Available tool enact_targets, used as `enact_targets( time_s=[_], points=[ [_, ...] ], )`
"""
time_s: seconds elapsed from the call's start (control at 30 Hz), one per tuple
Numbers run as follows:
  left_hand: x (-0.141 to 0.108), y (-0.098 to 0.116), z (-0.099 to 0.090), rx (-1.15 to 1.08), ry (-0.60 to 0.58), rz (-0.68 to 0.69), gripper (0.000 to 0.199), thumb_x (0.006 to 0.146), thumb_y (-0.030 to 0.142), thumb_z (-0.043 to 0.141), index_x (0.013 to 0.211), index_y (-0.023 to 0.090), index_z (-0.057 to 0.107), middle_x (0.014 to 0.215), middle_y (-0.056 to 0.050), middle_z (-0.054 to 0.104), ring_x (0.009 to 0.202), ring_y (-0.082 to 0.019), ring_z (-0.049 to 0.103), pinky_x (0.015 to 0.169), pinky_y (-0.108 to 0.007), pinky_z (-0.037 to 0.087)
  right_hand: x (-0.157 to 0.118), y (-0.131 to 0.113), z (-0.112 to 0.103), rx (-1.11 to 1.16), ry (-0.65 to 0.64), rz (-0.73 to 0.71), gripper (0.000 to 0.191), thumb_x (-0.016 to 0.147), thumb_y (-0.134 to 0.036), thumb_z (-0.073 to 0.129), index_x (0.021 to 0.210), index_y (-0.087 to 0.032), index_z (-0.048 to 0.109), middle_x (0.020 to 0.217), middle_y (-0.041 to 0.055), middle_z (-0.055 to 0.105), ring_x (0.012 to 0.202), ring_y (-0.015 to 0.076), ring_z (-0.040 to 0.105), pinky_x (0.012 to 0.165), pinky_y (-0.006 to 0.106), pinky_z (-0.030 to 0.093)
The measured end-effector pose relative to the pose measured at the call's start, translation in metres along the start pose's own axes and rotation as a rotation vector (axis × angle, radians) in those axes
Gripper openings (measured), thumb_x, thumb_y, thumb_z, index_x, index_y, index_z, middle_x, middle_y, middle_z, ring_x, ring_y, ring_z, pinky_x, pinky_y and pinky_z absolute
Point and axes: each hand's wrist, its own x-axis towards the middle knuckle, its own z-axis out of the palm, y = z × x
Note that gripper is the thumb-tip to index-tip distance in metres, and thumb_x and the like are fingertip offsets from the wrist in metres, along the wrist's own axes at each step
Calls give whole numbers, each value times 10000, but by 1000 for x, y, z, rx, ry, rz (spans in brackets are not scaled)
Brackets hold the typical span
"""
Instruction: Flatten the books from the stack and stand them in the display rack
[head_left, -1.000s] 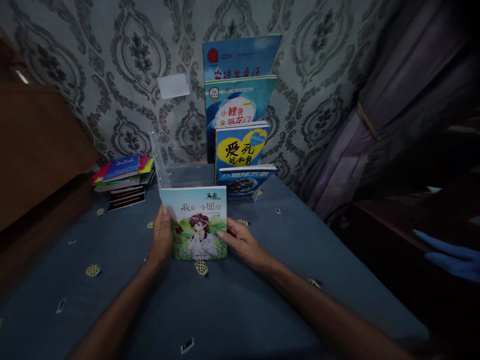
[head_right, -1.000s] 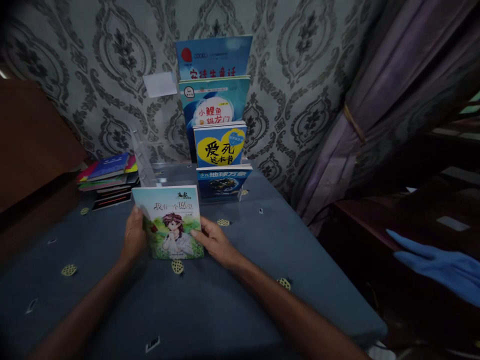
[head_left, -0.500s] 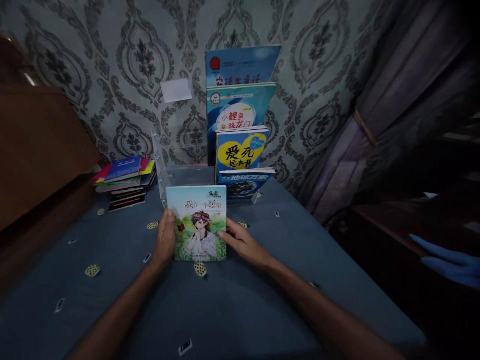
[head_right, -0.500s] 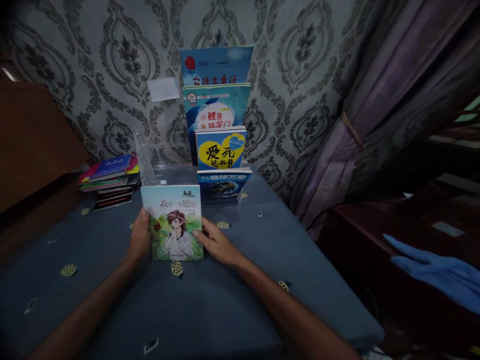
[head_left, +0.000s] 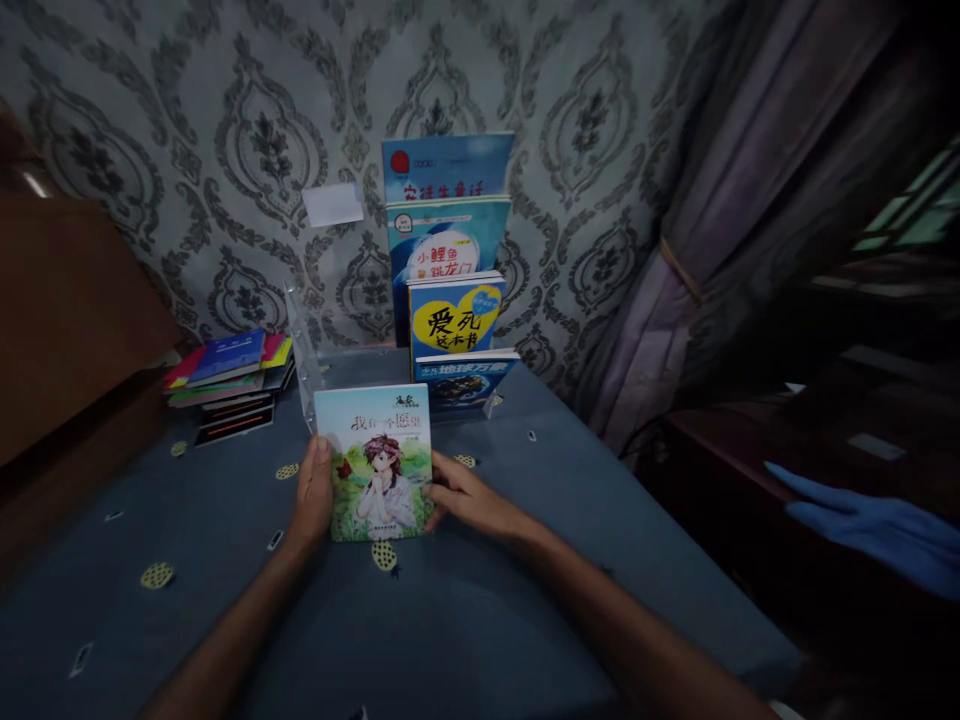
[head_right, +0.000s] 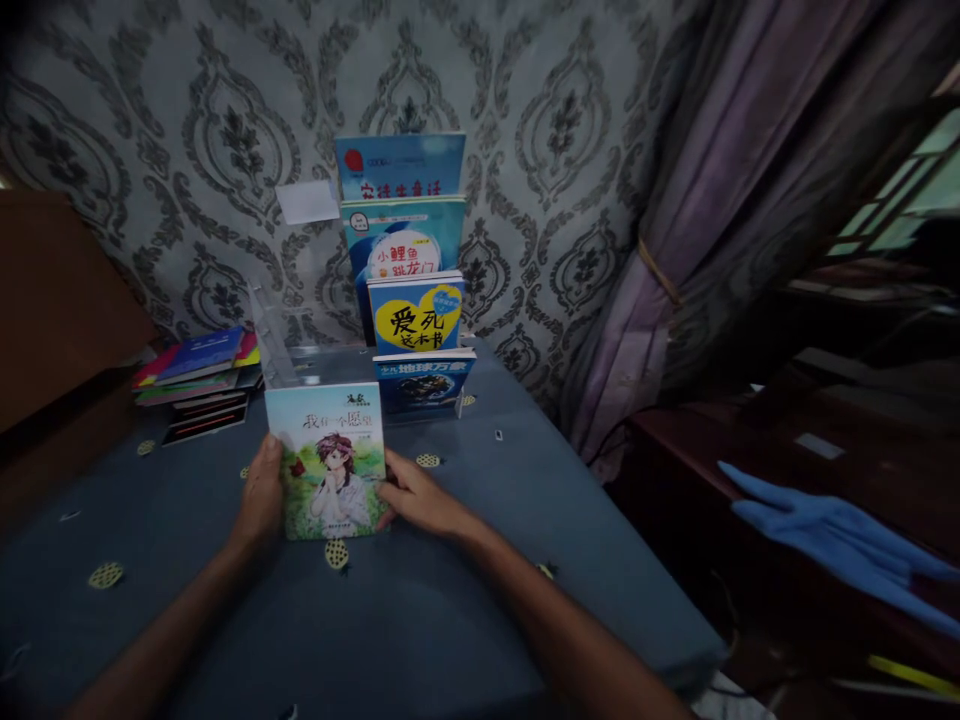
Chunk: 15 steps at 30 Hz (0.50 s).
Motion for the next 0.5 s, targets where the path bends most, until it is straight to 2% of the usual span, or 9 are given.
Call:
enact_targets(
  time_s=[0.07,0.17,0.33,0.43,0.5],
  points=[
    [-1,6,1,3,15,-17,611,889,702,531,1226,208,660,1269,-97,690,1334,-299,540,1120,-413,432,1,0,1,23,-12,1,551,836,-288,609,1379,-255,521,1199,84,650,937,227,634,625,314,592],
    [-4,15,2,-8,-43,8,634,860,733,544,1183,203,672,1143,-95,728,1220,-303,615,1014,-406,515,2,1,2,40,7,-6,519,792,-241,596,1311,-245,571,1152,63,675,906,215,638,599,281,581],
    [-5,23,2,11,-113,69,674,836,762,548,1191,196,636,1100,-82,718,1075,-275,662,913,-370,545,3,2,0,-13,76,-50,471,733,-179,536,1193,-219,630,1067,36,687,822,186,624,572,252,558],
    [-6,30,6,83,-171,184,606,844,695,586,1197,203,613,1103,-71,700,1037,-255,659,900,-349,537,4,1,-5,-122,176,-95,442,721,-154,494,1131,-206,653,1006,25,684,799,181,611,578,244,536],
    [-8,33,10,93,-228,253,587,851,635,606,1247,203,581,1143,-79,686,1101,-263,641,960,-364,515,4,2,-10,-242,280,-141,420,719,-137,476,1093,-195,658,941,19,677,775,177,598,592,242,510]
  ],
)
